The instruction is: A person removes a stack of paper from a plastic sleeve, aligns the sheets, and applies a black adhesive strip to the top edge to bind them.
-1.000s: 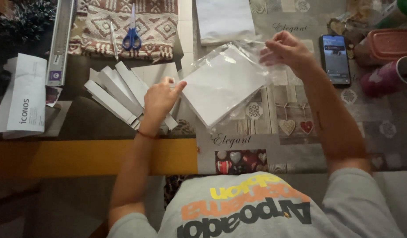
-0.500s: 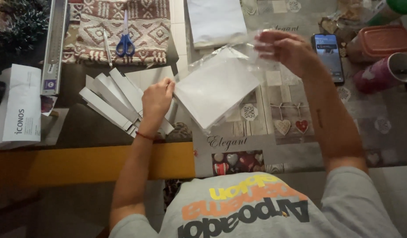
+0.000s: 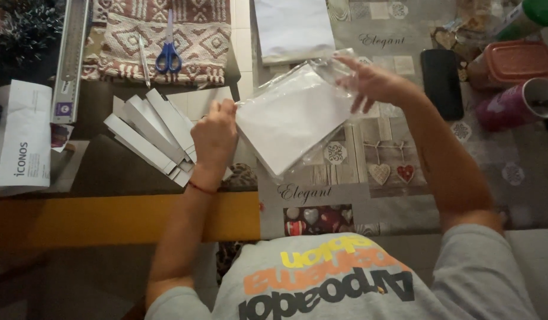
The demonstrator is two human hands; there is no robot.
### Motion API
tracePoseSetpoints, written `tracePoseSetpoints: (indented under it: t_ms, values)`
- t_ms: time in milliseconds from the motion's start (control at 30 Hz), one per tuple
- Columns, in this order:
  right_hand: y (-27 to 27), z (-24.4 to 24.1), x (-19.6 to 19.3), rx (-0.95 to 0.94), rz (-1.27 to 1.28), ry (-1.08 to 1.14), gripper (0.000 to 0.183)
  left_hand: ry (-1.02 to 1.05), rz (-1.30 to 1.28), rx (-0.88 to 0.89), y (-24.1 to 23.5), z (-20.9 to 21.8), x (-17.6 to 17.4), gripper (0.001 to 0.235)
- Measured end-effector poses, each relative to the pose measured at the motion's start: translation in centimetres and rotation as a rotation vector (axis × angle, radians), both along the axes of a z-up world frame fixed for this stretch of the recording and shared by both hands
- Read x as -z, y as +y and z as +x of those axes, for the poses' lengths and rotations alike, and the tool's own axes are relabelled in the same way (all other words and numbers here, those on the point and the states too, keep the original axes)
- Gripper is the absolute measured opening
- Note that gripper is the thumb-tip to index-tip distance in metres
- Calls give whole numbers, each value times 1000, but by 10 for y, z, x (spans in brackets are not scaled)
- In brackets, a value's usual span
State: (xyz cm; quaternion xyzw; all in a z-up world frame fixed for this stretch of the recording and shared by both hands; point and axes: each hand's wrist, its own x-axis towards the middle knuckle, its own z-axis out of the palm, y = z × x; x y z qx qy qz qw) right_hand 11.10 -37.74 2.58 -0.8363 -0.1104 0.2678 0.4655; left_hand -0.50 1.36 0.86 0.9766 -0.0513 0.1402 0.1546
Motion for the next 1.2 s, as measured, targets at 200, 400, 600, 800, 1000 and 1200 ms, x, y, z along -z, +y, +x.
tracePoseSetpoints:
  t_ms: [200, 400, 600, 800, 1000, 1200]
  values:
    - [-1, 1, 30, 38, -183, -146, 75, 55, -362, 41, -2, 15, 30, 33]
    - [14, -11, 60, 125, -325, -419, 30, 510, -1545, -239, -7, 9, 4, 67]
    - [47, -37, 41, -8, -690, -429, 52, 547, -1816, -71, -37, -18, 12, 78]
    - [41, -33, 55, -67, -684, -561, 65, 428, -1756, -2, -57, -43, 6, 85]
    - [76, -78, -44, 234, 222, -139, 66, 353, -1952, 60, -50, -45, 2, 57]
    - [4, -75, 31, 234, 460, 16, 50, 299, -1979, 113, -23, -50, -35, 49]
